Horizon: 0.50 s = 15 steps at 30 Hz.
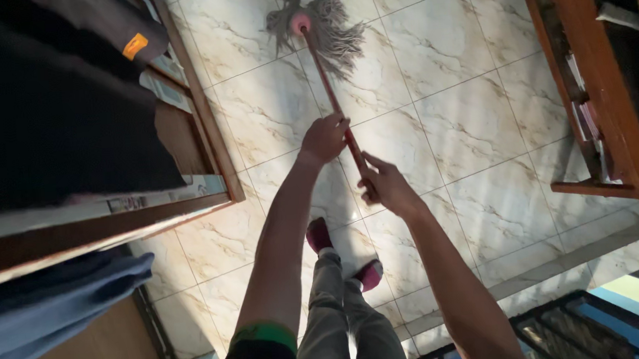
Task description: The person dips a mop into a bucket of water, wrings out the mop head by hand, and mops the tiled floor around furniture and stairs.
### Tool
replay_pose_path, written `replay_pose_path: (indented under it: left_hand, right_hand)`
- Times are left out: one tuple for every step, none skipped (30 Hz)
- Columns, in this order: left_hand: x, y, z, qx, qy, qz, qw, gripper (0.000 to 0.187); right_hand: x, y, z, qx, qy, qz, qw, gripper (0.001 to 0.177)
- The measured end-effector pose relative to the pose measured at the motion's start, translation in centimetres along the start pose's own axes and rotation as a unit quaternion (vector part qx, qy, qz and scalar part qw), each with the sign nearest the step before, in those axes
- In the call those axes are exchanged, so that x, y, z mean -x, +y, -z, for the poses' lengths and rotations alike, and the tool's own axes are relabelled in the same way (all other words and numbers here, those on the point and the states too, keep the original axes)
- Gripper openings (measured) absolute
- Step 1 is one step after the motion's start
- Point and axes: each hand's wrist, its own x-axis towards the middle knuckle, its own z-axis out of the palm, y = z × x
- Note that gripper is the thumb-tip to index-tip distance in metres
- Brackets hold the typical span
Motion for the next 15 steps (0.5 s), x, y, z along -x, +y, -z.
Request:
replay_pose_path:
  left_hand:
    - [0.3, -0.8, 0.0, 0.009, -0.015, -0.033, 0.999, 0.042]
    - [0.8, -1.4, -0.1, 0.018, -0.031, -0.066, 0.997, 0.043]
    - [1.6, -2.0, -0.1, 0.024, -0.047, -0.099, 0.994, 0.045]
    - [2.7, -2.3, -0.3, 0.033, -0.024, -0.124, 0.991, 0.048]
    - [3.5, -2.4, -0.6, 0.038, 0.002, -0.152, 0.988, 0.051]
    - [4.4, -2.2, -0.7, 0.044, 0.028, -0.179, 0.982, 0.053]
    - [5.2, -1.8, -0.7, 0.045, 0.012, -0.183, 0.982, 0.060]
    - [6.0, -1.1, -0.6, 0.047, -0.004, -0.187, 0.981, 0.067]
    - [6.8, -0.5, -0.2, 0.066, -0.046, -0.181, 0.980, 0.072]
    - [7.2, 0.2, 0.2, 0.084, -0.088, -0.174, 0.977, 0.078]
    - [7.8, 1.1, 0.4, 0.104, -0.126, -0.170, 0.972, 0.075]
    - [8.2, 1.9, 0.4, 0.122, -0.164, -0.165, 0.965, 0.072]
    - [8.6, 2.4, 0.3, 0.121, -0.154, -0.161, 0.967, 0.064]
    - [8.9, 2.8, -0.1, 0.119, -0.144, -0.158, 0.970, 0.056]
    - [8.9, 2.6, -0.5, 0.118, -0.135, -0.156, 0.971, 0.048]
  right_hand:
    - [0.9, 0.4, -0.2, 0.048, 0.009, -0.009, 0.999, 0.057]
    - [1.8, 0.8, -0.1, 0.080, 0.020, -0.027, 0.996, 0.056]
    - [2.9, 1.3, -0.2, 0.110, 0.028, -0.044, 0.993, 0.055]
    - [4.5, 2.2, -0.6, 0.142, 0.030, -0.049, 0.988, 0.056]
    - [6.1, 2.6, -0.9, 0.174, 0.032, -0.048, 0.983, 0.058]
    - [8.3, 2.9, -1.2, 0.217, 0.027, -0.059, 0.974, 0.058]
    - [10.1, 2.9, -1.7, 0.259, 0.024, -0.068, 0.963, 0.058]
    - [12.2, 2.8, -2.3, 0.261, 0.010, -0.075, 0.962, 0.058]
    - [14.5, 2.4, -2.7, 0.264, -0.004, -0.082, 0.961, 0.057]
    - [16.1, 1.7, -2.9, 0.270, -0.006, -0.105, 0.957, 0.059]
    - [17.4, 1.4, -3.4, 0.274, -0.009, -0.132, 0.953, 0.062]
    - [17.8, 1.3, -3.8, 0.232, -0.013, -0.127, 0.964, 0.061]
    - [17.9, 1.4, -4.1, 0.192, -0.019, -0.121, 0.974, 0.060]
    - [17.9, 1.9, -4.2, 0.152, -0.024, -0.115, 0.981, 0.059]
    - [17.5, 2.6, -4.1, 0.174, -0.020, -0.088, 0.981, 0.060]
